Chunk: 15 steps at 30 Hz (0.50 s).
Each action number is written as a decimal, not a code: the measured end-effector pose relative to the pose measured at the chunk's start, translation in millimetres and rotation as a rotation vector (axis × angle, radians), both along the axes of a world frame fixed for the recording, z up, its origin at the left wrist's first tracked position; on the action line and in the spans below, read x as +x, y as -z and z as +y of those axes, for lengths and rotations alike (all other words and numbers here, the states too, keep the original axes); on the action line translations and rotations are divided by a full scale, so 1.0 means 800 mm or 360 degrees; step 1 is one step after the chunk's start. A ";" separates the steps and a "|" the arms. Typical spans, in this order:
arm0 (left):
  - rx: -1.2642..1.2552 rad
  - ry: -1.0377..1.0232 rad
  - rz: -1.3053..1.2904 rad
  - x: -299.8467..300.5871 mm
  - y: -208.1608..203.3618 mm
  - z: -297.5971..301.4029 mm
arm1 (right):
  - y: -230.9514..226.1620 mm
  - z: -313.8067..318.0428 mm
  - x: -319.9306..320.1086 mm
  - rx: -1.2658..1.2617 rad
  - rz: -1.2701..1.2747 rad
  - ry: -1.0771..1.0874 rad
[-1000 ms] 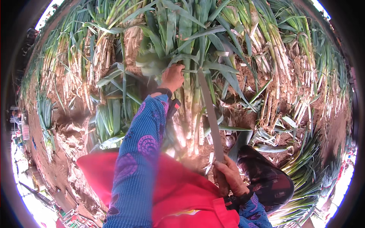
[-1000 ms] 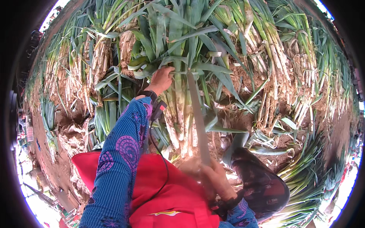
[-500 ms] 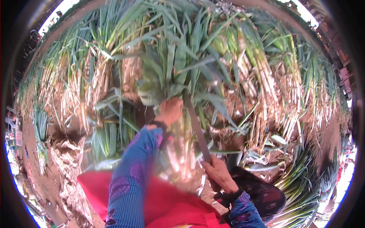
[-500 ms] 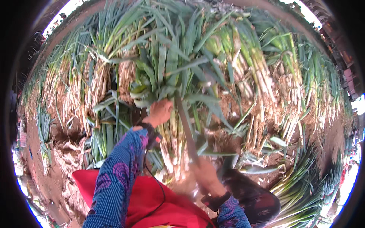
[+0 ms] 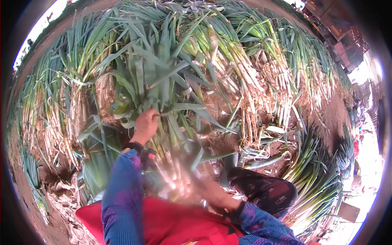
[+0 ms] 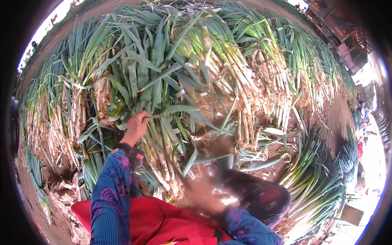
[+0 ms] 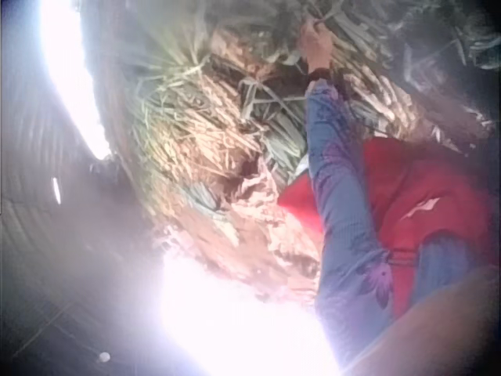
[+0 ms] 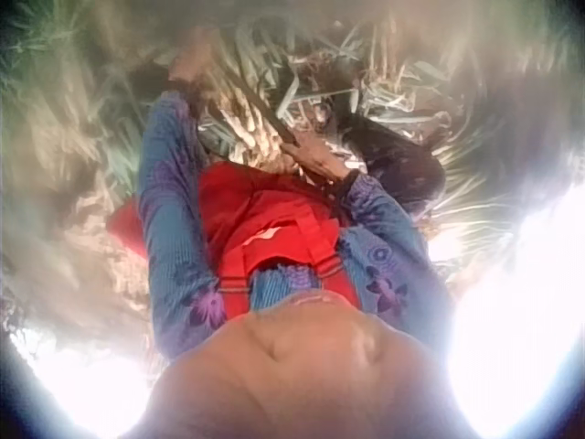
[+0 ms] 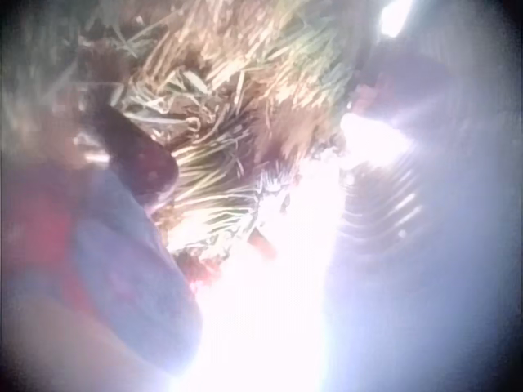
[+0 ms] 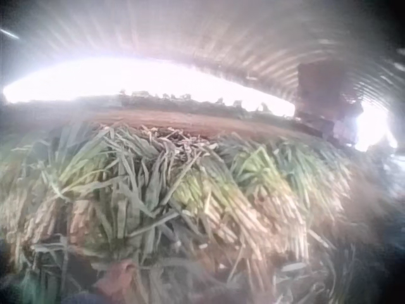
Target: The person cuts ties on bundles of leeks with a knife, peels the outer layers from individual leeks by hand, and stacks them onto a pile.
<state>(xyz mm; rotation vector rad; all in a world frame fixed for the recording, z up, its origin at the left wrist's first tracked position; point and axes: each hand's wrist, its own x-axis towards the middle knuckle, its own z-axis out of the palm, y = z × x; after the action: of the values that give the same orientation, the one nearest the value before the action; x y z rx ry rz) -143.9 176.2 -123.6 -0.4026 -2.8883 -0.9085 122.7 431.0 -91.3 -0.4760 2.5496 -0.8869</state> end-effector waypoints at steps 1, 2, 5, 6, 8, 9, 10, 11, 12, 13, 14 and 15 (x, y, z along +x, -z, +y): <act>0.0152 -0.0003 0.0079 -0.007 -0.011 0.001 | 0.064 0.003 0.064 0.0038 -0.0415 0.0372; 0.0190 -0.0028 -0.0011 -0.005 -0.028 0.009 | 0.017 0.002 0.056 0.0027 -0.0680 0.0434; 0.0428 0.0143 -0.0135 -0.013 -0.079 0.016 | -0.026 0.021 0.018 -0.0317 -0.0734 0.0822; 0.0521 -0.0002 -0.0228 -0.008 -0.099 0.017 | -0.044 0.025 0.006 -0.0387 -0.0811 0.0985; 0.0725 -0.0281 -0.0336 0.007 -0.154 -0.016 | -0.082 0.027 -0.007 -0.0591 -0.0917 0.0990; 0.0880 -0.0378 -0.0360 0.014 -0.185 -0.031 | -0.086 0.032 -0.006 -0.0679 -0.0915 0.1008; 0.1063 -0.0432 -0.0227 0.017 -0.211 -0.041 | -0.096 0.040 -0.001 -0.0665 -0.0906 0.1010; 0.1242 -0.0487 -0.0092 0.018 -0.234 -0.054 | -0.106 0.048 0.005 -0.0751 -0.0880 0.1132; 0.1292 -0.0477 0.0153 0.025 -0.265 -0.094 | -0.109 0.044 0.007 -0.0874 -0.0883 0.1195; 0.1335 -0.0472 0.0382 0.033 -0.285 -0.129 | -0.100 0.039 0.009 -0.0933 -0.0945 0.1295; 0.1339 -0.0546 0.0574 0.052 -0.326 -0.145 | -0.095 0.045 0.015 -0.0851 -0.0834 0.1289; 0.1317 -0.0632 0.0782 0.074 -0.358 -0.163 | -0.088 0.055 0.021 -0.0781 -0.0729 0.1256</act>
<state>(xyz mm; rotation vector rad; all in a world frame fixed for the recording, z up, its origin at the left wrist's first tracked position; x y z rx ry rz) -84.7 45.6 162.5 0.0318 -1.8409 -1.5206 139.3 475.0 -21.2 0.6075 2.0493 -1.6698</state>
